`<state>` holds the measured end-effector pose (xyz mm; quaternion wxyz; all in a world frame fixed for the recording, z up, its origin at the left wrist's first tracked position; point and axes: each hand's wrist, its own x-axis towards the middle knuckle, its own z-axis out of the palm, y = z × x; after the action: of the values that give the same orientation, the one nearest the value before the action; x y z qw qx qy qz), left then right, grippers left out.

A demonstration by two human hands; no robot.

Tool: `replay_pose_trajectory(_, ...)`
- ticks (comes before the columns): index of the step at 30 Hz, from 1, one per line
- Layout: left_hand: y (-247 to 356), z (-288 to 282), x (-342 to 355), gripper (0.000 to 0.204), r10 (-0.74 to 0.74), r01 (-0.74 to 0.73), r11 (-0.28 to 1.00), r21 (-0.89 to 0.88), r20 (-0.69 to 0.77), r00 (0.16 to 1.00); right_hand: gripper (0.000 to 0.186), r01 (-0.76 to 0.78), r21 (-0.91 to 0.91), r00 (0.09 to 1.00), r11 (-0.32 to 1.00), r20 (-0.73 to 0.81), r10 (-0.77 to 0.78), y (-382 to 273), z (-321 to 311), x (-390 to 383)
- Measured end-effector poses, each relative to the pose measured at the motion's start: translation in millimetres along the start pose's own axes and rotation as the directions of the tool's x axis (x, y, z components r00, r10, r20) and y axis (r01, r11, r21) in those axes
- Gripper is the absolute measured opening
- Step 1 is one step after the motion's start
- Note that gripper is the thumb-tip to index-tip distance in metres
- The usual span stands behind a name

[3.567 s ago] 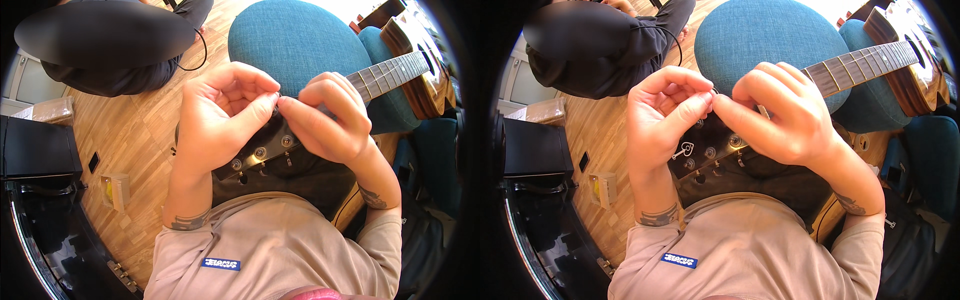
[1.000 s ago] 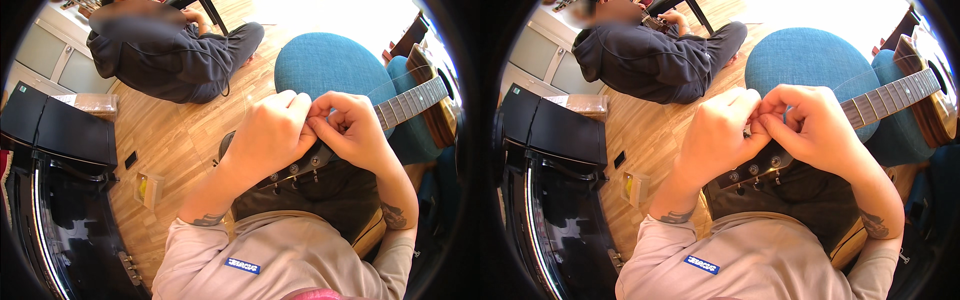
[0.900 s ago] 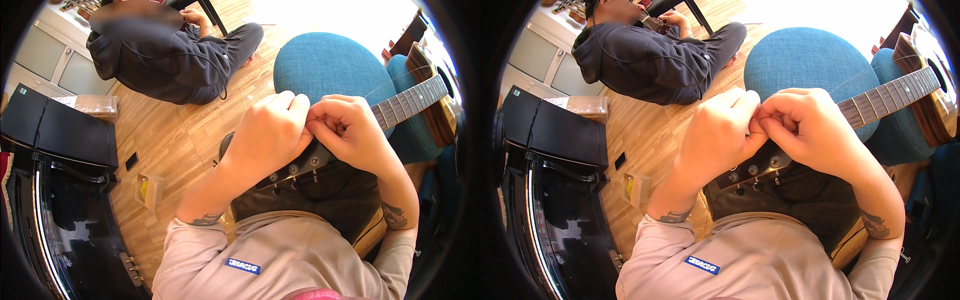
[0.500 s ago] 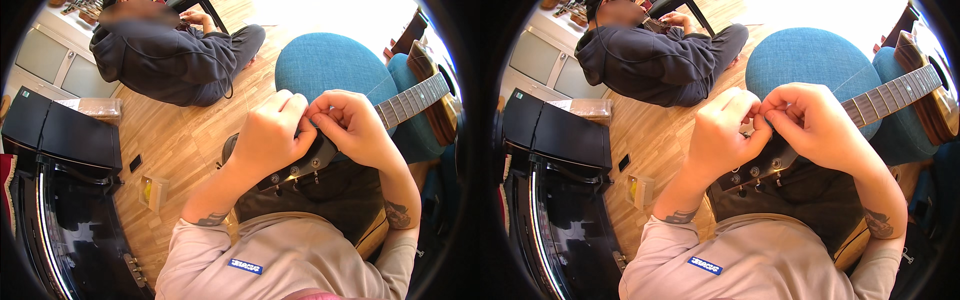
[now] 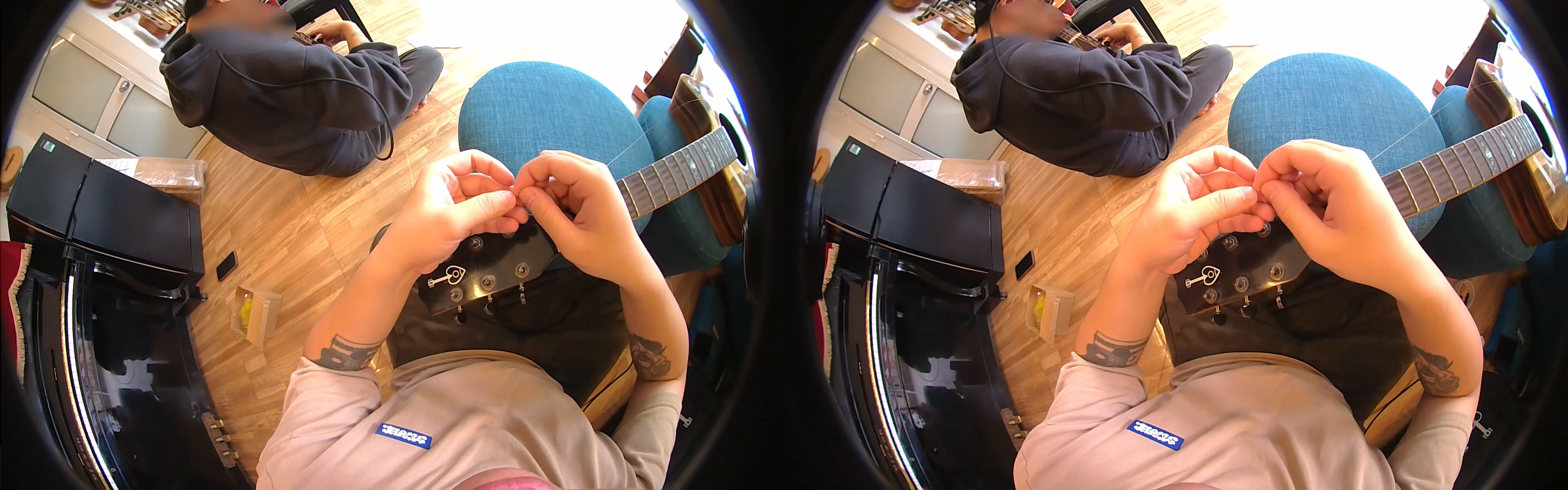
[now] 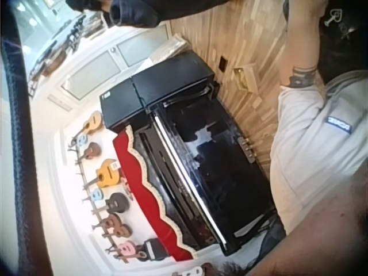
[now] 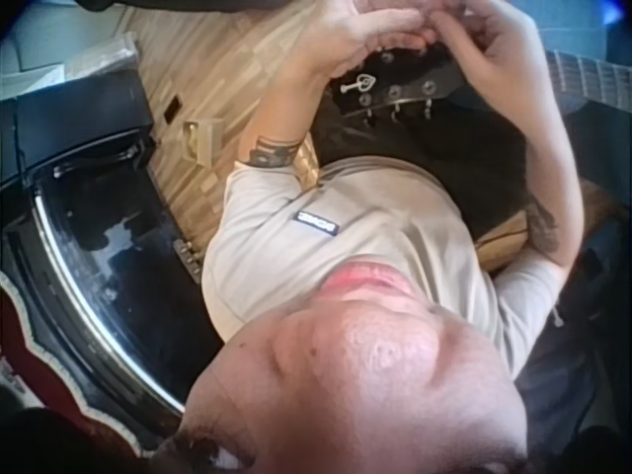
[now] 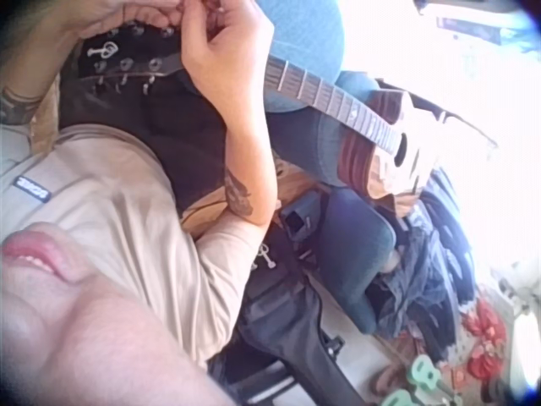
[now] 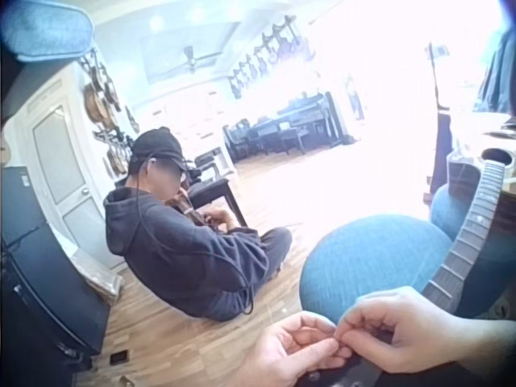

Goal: The person sits on the floor and strings a guitar by hand. They thread a string through the tuning peg hole, pull it taut, and wind it around the post to secure it. The process involves precise manipulation of the string and tuning pegs.

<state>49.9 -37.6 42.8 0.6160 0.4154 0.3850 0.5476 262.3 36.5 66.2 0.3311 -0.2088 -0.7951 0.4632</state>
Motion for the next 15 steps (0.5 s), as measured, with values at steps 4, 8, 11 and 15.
replay_pose_trajectory(4, -4.5, -3.4, 2.8, 0.026, 0.041, -0.041, 0.999, -0.012, 0.054, 0.998, 0.006, 0.015, 0.036, 1.0, 0.999, -0.007, -0.015, 1.4, 1.2, 0.4)
replay_pose_trajectory(8, -0.2, 1.0, 0.2, 0.024, 0.034, -0.035, 0.999, 0.018, 0.047, 0.998, 0.004, -0.005, 0.083, 1.0, 0.997, -0.01, 0.006, 1.6, 1.7, -0.7)
replay_pose_trajectory(11, -3.7, 3.6, -2.9, 0.023, 0.119, -0.121, 0.99, 0.073, 0.025, 0.993, 0.003, 0.017, 0.055, 1.0, 0.998, -0.001, -0.017, 1.9, 1.3, -0.3)
replay_pose_trajectory(15, -8.9, 2.6, -4.2, 0.025, 0.146, -0.147, 0.985, 0.085, 0.018, 0.989, 0.001, 0.08, -0.122, 0.996, 0.989, 0.036, -0.077, -6.9, -1.6, -0.3)
